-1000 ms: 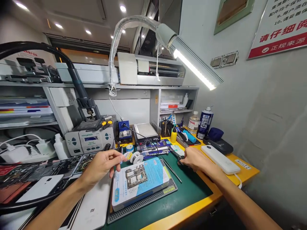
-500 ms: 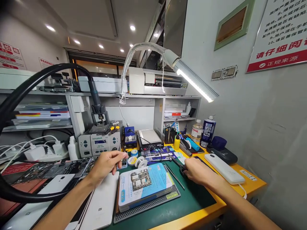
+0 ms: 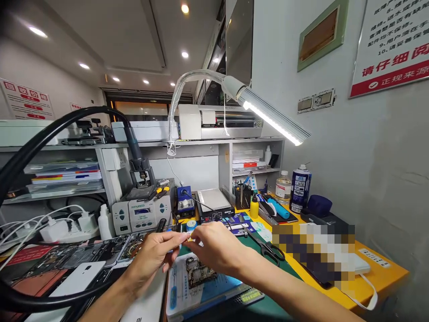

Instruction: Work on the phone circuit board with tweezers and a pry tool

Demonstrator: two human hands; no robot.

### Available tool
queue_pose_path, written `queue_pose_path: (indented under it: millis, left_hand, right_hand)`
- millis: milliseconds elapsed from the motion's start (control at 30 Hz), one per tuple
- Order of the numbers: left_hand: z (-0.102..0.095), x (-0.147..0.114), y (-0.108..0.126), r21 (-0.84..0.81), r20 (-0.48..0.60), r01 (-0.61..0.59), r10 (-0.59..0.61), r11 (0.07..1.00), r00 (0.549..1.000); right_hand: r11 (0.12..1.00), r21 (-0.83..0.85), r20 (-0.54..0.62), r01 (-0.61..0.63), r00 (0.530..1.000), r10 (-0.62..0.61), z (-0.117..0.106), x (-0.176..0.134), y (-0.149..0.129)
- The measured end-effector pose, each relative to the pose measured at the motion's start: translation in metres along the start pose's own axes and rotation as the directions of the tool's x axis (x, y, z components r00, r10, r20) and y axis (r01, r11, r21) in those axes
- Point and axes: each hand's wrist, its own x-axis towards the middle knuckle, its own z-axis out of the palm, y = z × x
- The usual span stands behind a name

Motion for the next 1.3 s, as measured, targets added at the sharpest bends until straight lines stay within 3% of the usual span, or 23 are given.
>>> queue_pose_path:
  millis: [267, 433, 533, 733, 833, 967, 1133, 1300]
  left_hand:
    - [-0.007, 0.004, -0.003, 0.069, -0.026, 0.0, 0.001, 0.998, 1.0]
    - [-0.01, 0.005, -0.006, 0.127, 0.018, -0.082, 0.08, 0.988, 0.997]
    - [-0.008, 0.004, -0.006, 0.139, 0.022, -0.134, 0.133, 0.981, 0.991]
    - [-0.009, 0.006, -0.008, 0.21, -0.018, -0.18, 0.187, 0.961, 0.982]
    - [-0.006, 0.007, -0.015, 0.282, -0.014, -0.218, 0.231, 0.934, 0.973]
    - [0.002, 0.006, -0.026, 0.358, 0.009, -0.256, 0.271, 0.898, 0.963]
    - [0.01, 0.0, -0.027, 0.389, -0.037, -0.257, 0.294, 0.885, 0.955]
    - [0.009, -0.006, -0.021, 0.353, -0.089, -0.259, 0.308, 0.899, 0.947]
  right_hand:
    - [0.974, 0.207, 0.017, 0.087, 0.996, -0.093, 0.002, 0.012, 0.014]
    - [0.909, 0.405, 0.063, 0.099, 0.989, -0.136, -0.002, 0.009, 0.024]
    - [0.869, 0.492, 0.11, 0.053, 0.986, -0.123, -0.005, 0.006, 0.03]
    - [0.805, 0.576, 0.179, -0.141, 0.983, 0.044, -0.025, 0.001, 0.048]
    - [0.834, 0.494, 0.119, -0.246, 0.969, 0.216, -0.042, -0.013, 0.067]
    - [0.866, 0.218, 0.057, -0.451, 0.891, 0.45, -0.056, -0.056, 0.091]
    - [0.821, -0.128, 0.159, -0.556, 0.806, 0.57, -0.041, -0.103, 0.101]
    - [0.769, -0.261, 0.182, -0.583, 0.753, 0.633, -0.025, -0.109, 0.102]
